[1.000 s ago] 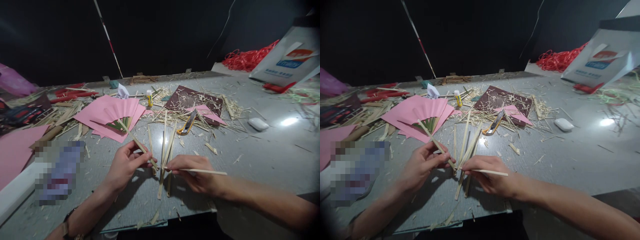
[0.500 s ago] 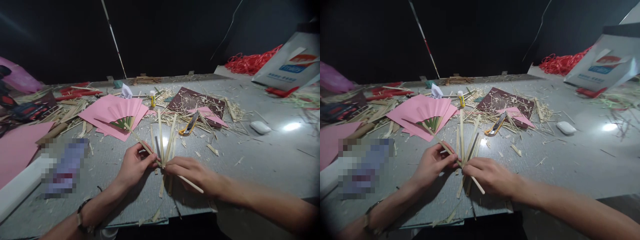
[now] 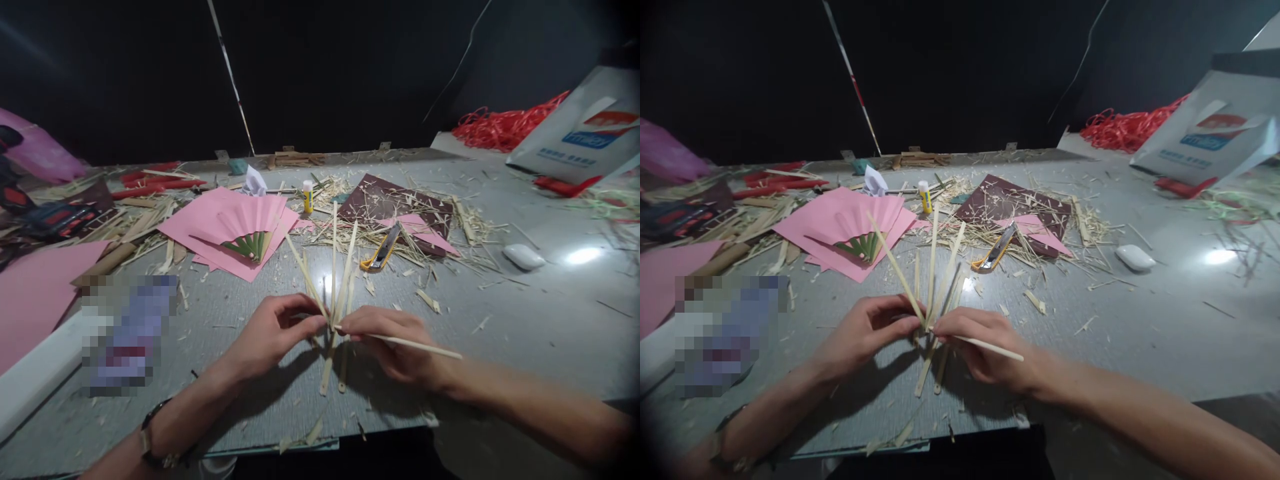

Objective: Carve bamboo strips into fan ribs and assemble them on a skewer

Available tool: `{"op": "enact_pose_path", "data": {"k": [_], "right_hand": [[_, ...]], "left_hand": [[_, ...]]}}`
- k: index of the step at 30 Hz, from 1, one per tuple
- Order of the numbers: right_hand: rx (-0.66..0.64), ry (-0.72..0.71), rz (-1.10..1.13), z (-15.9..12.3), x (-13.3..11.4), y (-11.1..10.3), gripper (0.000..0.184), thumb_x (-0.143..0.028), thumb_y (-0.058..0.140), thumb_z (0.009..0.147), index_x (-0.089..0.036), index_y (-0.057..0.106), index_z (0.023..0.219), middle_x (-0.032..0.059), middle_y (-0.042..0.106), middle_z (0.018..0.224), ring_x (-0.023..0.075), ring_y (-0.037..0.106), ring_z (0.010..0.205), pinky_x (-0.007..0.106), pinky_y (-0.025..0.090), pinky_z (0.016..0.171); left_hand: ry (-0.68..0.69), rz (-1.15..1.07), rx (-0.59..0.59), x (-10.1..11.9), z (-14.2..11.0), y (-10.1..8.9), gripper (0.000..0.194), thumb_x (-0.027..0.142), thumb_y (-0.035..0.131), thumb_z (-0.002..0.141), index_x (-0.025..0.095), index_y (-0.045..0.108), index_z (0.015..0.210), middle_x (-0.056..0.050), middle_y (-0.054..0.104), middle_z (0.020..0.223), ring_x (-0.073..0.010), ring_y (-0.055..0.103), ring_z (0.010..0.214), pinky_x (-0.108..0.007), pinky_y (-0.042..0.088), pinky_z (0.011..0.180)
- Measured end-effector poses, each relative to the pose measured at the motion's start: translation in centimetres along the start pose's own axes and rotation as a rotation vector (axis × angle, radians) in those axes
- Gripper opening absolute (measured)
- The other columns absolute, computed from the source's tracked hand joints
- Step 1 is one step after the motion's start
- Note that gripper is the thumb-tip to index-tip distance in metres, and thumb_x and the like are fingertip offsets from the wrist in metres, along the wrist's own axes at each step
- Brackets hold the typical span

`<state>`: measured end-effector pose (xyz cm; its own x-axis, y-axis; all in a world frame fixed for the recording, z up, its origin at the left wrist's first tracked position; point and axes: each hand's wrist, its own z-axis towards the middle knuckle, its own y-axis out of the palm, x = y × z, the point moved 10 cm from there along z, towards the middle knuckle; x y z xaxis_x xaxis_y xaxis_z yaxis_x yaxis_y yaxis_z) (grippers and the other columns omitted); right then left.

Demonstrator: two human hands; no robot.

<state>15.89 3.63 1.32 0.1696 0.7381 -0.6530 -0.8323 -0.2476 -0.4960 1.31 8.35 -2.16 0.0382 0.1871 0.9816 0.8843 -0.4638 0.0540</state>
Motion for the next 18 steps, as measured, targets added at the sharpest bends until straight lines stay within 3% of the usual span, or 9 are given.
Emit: {"op": "enact_pose_path", "data": {"k": [4, 8, 12, 15, 18], "right_hand": [[0.035, -0.009, 0.033, 0.3, -0.8, -0.2, 0.040, 0.003, 0.055, 0.094, -0.020, 0.067, 0.125, 0.0097, 0.078, 0.105, 0.0186, 0.076, 0.092, 0.030, 0.061, 0.077], [0.082, -0.037, 0.078, 0.3, -1.5, -0.7, 0.035, 0.001, 0.059, 0.094, -0.018, 0.067, 0.122, 0.0102, 0.079, 0.101, 0.0190, 0.077, 0.088, 0.030, 0.062, 0.075], [0.091, 0.004, 0.099, 0.3, -1.4, -1.2, 0.032, 0.000, 0.059, 0.095, -0.018, 0.069, 0.119, 0.0090, 0.079, 0.100, 0.0184, 0.077, 0.088, 0.030, 0.062, 0.077], [0.100, 0.056, 0.128, 0.5, -0.9, -1.3, 0.031, -0.001, 0.058, 0.096, -0.020, 0.071, 0.116, 0.0074, 0.079, 0.098, 0.0176, 0.076, 0.088, 0.029, 0.061, 0.076], [0.141, 0.058, 0.161, 0.5, -0.8, -1.4, 0.030, -0.001, 0.058, 0.096, -0.021, 0.072, 0.114, 0.0067, 0.079, 0.098, 0.0178, 0.076, 0.087, 0.030, 0.062, 0.075]], "left_hand": [[-0.061, -0.039, -0.080, -0.9, 0.0, 0.6, 0.017, 0.032, 0.084, 0.081, 0.016, 0.078, 0.082, -0.004, 0.074, 0.078, -0.0171, 0.068, 0.073, -0.030, 0.054, 0.073], [-0.078, -0.046, -0.168, -1.1, -0.2, 1.1, 0.015, 0.029, 0.088, 0.076, 0.018, 0.081, 0.084, -0.007, 0.079, 0.084, -0.0203, 0.072, 0.078, -0.032, 0.055, 0.075], [0.044, 0.189, -0.149, 0.5, -0.5, 1.0, 0.008, 0.028, 0.082, 0.083, 0.020, 0.082, 0.080, -0.006, 0.081, 0.082, -0.0206, 0.073, 0.078, -0.031, 0.054, 0.076], [0.160, 0.395, -0.133, 1.9, -0.9, 1.4, 0.015, 0.025, 0.073, 0.092, 0.023, 0.082, 0.081, -0.003, 0.081, 0.077, -0.0190, 0.074, 0.074, -0.031, 0.053, 0.078], [0.225, 0.438, -0.104, 2.6, -1.2, 1.6, 0.017, 0.024, 0.072, 0.093, 0.023, 0.081, 0.078, -0.002, 0.081, 0.075, -0.0189, 0.074, 0.071, -0.031, 0.052, 0.075]]}}
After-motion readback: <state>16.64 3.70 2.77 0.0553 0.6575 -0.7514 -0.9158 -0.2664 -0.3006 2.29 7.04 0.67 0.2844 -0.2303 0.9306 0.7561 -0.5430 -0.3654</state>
